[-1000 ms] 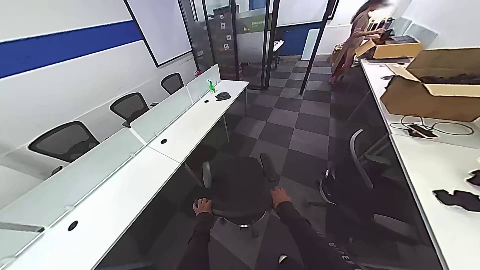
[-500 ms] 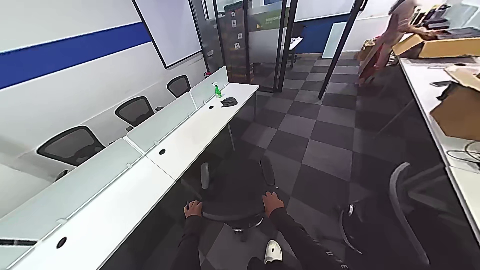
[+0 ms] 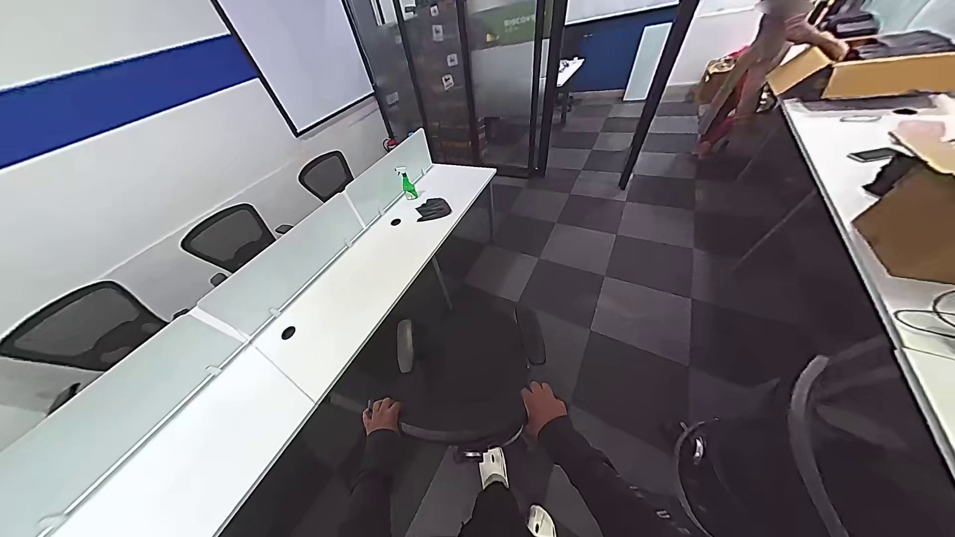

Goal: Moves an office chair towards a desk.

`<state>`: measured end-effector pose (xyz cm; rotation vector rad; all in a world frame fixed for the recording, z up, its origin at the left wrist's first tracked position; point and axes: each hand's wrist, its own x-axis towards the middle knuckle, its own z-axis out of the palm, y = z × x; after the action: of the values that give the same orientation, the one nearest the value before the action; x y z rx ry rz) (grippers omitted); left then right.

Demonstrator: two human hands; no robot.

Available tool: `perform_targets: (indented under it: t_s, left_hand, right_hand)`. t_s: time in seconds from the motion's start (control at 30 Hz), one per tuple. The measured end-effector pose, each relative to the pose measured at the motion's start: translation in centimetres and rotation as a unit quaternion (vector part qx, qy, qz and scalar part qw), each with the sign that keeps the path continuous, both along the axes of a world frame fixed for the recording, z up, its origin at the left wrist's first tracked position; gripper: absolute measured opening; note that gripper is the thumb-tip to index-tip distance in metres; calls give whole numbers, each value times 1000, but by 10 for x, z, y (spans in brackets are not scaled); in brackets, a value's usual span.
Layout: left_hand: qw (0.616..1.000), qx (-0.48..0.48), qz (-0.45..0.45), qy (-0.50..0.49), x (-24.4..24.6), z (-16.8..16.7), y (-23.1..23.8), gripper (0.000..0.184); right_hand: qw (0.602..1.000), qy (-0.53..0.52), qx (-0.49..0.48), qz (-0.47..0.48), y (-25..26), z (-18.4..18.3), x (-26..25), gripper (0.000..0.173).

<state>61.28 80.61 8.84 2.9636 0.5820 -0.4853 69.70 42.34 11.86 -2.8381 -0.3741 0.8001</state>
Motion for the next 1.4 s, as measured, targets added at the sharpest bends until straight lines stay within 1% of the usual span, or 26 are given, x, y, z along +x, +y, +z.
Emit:
perform_targets:
  t_s: [0.07, 0.17, 0.3, 0.47, 0.57, 0.67, 0.77, 0.9, 0.97, 1.1, 1.23, 1.3, 1.4]
  left_hand:
    - [999, 6, -31, 6, 34, 3, 5, 38]
    - [997, 13, -66, 31, 84, 6, 5, 43]
    - [995, 3, -103, 17, 147, 6, -3, 43]
    - [989, -1, -145, -2, 227, 3, -24, 47]
    - [987, -4, -160, 7, 273, 4, -41, 49]
    - [985, -6, -169, 21, 320, 11, -62, 51]
    - [984, 2, -175, 20, 360, 10, -82, 51]
    - [985, 7, -174, 13, 411, 10, -112, 53]
    - [986, -5, -168, -3, 433, 8, -126, 48]
    - [989, -2, -149, 14, 470, 8, -165, 47]
    - [986, 18, -144, 83, 501, 18, -199, 55]
    - [987, 16, -134, 84, 518, 18, -214, 57]
    - [990, 21, -120, 71, 536, 15, -234, 60]
  right_hand:
    - [1000, 2, 0, -19, -1, 1, 15, 78]
    - [999, 16, -15, -42, -3, 4, 37, 77]
    - [996, 11, -25, -84, -11, 4, 71, 80]
    - [990, 4, -41, -138, -28, 5, 127, 81]
    - [984, -5, -39, -174, -40, 2, 163, 80]
    - [980, -15, -31, -194, -58, 0, 201, 79]
    - [977, -15, -32, -212, -75, -1, 238, 80]
    - [976, -27, -31, -213, -103, -1, 293, 76]
    - [978, -29, -24, -205, -120, -3, 323, 76]
    - [984, -30, -24, -174, -159, -10, 390, 73]
    - [990, -8, -26, -141, -188, -12, 460, 63]
    - [993, -19, -31, -115, -204, -13, 499, 61]
    - [996, -21, -29, -83, -222, -10, 545, 62]
